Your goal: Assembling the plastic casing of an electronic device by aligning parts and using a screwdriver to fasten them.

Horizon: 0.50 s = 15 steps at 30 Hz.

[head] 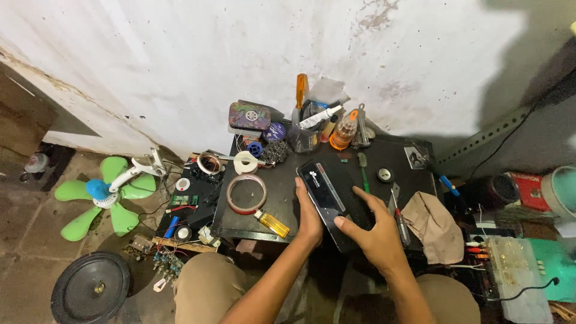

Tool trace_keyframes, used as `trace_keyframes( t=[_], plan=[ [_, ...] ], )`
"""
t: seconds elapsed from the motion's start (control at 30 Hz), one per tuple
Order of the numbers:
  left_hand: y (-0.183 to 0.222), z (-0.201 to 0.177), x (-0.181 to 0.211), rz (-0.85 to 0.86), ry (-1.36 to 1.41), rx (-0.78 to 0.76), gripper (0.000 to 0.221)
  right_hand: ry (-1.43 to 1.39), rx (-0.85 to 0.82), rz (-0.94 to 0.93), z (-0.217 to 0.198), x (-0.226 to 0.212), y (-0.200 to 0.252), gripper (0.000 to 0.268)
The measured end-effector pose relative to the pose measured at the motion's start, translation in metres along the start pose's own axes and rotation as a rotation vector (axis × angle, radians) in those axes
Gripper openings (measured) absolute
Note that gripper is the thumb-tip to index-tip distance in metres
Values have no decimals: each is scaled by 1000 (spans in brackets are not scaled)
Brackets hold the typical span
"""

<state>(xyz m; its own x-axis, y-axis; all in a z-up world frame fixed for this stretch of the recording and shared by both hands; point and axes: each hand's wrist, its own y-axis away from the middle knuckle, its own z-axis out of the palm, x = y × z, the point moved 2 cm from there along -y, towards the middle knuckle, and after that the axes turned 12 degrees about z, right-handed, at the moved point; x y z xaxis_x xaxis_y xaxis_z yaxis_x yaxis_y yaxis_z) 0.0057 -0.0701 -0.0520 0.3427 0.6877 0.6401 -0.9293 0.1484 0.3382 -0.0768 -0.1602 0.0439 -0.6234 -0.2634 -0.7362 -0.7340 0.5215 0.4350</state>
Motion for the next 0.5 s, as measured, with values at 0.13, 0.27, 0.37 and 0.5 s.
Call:
trace_keyframes(
  t=[0.13,0.27,0.37,0.5],
  plan=[
    [2,3,4,-21,50,-44,86,-1,0,-6,0,1,-2,80],
    [1,4,3,-69,57,-1,89,-32,2,24,-1,-6,2,80],
    [0,3,2,-109,64,10,90,-7,2,54,-1,-8,5,82],
    [1,3,5,-35,70,9,83,33,78,-79,0,8,-7,82]
  ],
)
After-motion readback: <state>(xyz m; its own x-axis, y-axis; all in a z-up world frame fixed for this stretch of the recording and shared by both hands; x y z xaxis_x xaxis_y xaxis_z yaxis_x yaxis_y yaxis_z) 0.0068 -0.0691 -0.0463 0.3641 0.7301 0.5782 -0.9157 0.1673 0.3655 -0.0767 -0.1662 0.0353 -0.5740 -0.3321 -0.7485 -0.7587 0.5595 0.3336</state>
